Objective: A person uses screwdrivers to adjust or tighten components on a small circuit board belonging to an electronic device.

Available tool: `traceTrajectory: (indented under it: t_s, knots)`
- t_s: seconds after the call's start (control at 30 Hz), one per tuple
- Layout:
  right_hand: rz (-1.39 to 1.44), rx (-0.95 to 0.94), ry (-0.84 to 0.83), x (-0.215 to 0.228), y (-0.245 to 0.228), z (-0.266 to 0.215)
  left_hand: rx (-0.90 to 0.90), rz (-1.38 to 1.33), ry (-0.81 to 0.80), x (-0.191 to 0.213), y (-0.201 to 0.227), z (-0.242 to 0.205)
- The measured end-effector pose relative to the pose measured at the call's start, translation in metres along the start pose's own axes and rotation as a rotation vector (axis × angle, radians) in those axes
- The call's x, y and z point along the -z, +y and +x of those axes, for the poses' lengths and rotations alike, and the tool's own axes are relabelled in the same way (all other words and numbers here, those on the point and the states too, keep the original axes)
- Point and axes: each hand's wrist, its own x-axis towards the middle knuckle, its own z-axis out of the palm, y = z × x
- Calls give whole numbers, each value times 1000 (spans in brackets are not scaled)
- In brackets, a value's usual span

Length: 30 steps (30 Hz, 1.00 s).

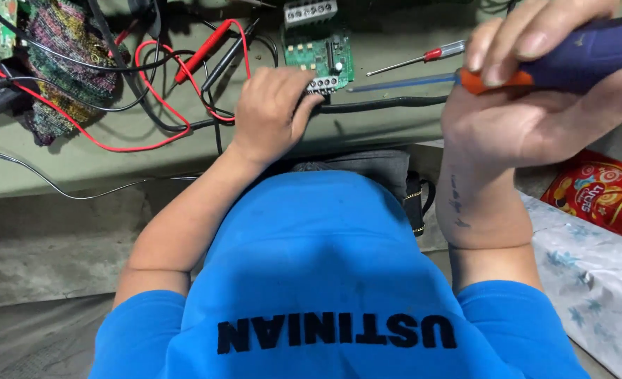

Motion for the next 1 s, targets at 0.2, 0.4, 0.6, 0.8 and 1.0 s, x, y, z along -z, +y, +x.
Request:
traceTrajectory:
  t_s: [0.2,0.4,0.6,0.8,1.0]
  knots:
    - [0,-57,-143,-31,9,1,22,9,12,1,0,0]
    - [142,55,-182,-49,22,-4,50,14,-1,-2,-2,-3]
    - [75,89,-166,-54,22,3,27,23,-1,-1,-3,-1]
    - [34,-19,-123,-54,19,0,12,49,12,-3,-6,-4]
    - [40,13,-114,-50,24,4,16,45,8,-2,-6,-3]
